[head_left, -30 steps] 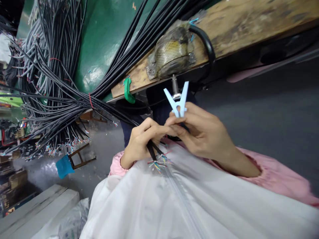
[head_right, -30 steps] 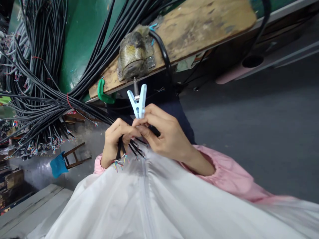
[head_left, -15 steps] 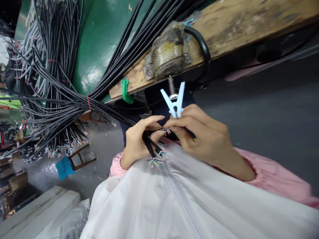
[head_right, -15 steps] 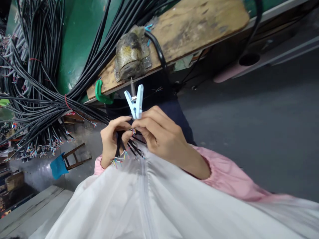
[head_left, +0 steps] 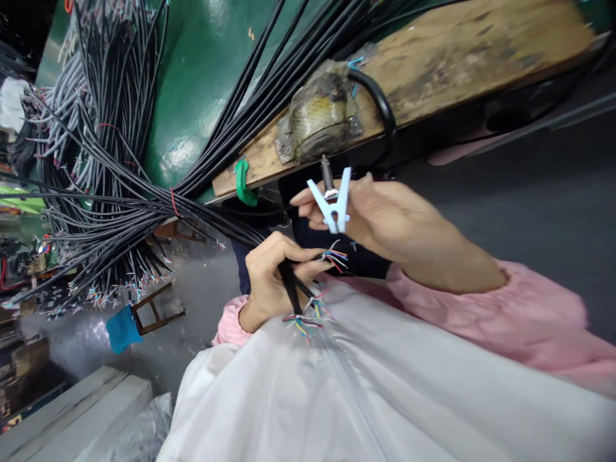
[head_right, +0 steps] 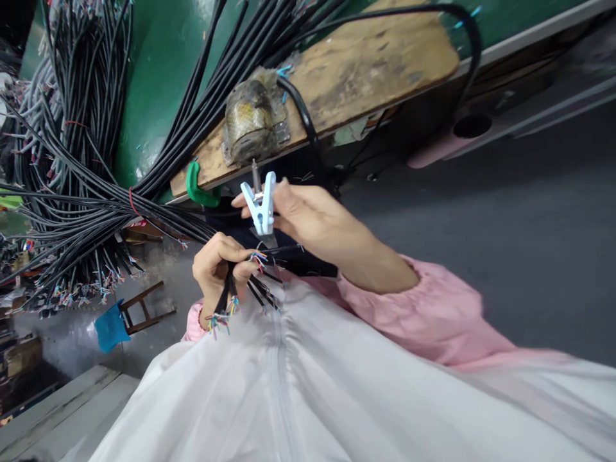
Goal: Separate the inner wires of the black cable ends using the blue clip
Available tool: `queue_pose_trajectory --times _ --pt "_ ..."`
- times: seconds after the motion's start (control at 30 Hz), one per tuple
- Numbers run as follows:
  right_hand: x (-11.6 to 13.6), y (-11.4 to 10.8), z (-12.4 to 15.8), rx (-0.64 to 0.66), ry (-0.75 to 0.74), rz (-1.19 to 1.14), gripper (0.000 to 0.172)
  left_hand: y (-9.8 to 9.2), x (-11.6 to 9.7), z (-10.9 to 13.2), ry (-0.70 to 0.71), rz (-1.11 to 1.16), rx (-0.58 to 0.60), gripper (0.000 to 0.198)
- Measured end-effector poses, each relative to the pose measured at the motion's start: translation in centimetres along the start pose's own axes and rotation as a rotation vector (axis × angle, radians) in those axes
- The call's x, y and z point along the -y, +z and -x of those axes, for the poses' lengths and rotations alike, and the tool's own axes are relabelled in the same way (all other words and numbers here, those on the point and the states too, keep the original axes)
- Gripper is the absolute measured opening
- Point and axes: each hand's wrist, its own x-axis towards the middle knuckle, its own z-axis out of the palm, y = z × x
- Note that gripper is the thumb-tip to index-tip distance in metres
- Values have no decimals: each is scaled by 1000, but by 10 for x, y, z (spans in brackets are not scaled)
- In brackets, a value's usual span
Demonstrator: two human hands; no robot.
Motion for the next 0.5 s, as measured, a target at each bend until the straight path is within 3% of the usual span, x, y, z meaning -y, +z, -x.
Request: queue_pose_trajectory --times 0.17,0.27,0.43,0.5 --pt "9 14 -4 5 175 -275 50 7 -2 -6 -34 -28 -78 29" --pt "12 16 -3 -1 208 -313 51 10 -6 -11 -16 -84 -51 27" --pt "10 10 -4 102 273 -363 50 12 -9 -13 1 -147 -45 30" --pt "6 5 -3 70 274 -362 50 12 -8 -12 9 -161 -45 32"
